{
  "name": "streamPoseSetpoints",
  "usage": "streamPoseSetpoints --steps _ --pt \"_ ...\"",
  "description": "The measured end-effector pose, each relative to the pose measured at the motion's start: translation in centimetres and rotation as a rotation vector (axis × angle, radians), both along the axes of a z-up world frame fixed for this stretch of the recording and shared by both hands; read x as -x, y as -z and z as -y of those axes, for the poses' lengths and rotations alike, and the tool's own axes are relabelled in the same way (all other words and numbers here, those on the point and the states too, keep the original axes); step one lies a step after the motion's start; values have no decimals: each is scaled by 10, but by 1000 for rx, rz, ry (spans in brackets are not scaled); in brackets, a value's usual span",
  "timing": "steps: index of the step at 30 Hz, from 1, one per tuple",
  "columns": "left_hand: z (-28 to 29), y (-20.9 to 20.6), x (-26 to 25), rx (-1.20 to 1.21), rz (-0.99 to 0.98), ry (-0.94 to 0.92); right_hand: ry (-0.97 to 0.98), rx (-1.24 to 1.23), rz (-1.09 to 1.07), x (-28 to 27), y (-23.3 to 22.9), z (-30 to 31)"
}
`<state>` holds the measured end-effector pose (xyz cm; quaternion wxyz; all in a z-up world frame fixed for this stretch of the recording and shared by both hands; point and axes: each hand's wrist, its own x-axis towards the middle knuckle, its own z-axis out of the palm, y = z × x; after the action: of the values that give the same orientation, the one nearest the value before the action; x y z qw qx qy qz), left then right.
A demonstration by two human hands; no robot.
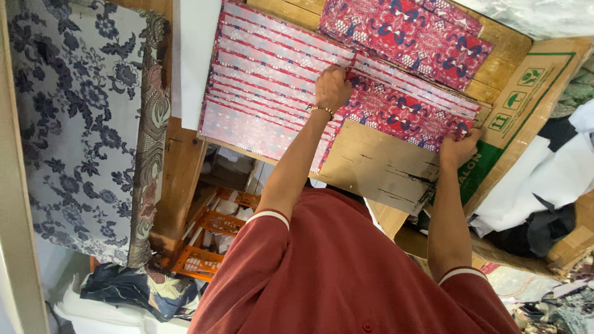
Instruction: The person repeatedly folds small rectangular pieces of patterned fabric on a wooden table. They pick up a piece, fold it in half, and place it on a growing stack. The person occasionally picks up a white paper sheet to separate layers of fabric. The task continues with the same folding motion throughout the clip.
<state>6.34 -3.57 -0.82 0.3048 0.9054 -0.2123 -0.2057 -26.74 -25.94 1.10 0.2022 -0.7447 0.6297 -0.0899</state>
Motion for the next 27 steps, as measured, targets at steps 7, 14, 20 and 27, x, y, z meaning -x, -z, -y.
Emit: streamPoseSetpoints --steps 7,14,20,27 --pt "-31 -4 -24 91 -14 -74 -236 345 -138 -17 -19 -14" --pt "-226 -3 -151 -98 427 -482 -338 139 -16 -25 -54 -86" --pt "-322 46 -217 -455 233 -659 -402 115 -61 -56 -63 -137" --pt "-333 95 -231 -380 184 -641 -470 117 10 -82 -62 -144"
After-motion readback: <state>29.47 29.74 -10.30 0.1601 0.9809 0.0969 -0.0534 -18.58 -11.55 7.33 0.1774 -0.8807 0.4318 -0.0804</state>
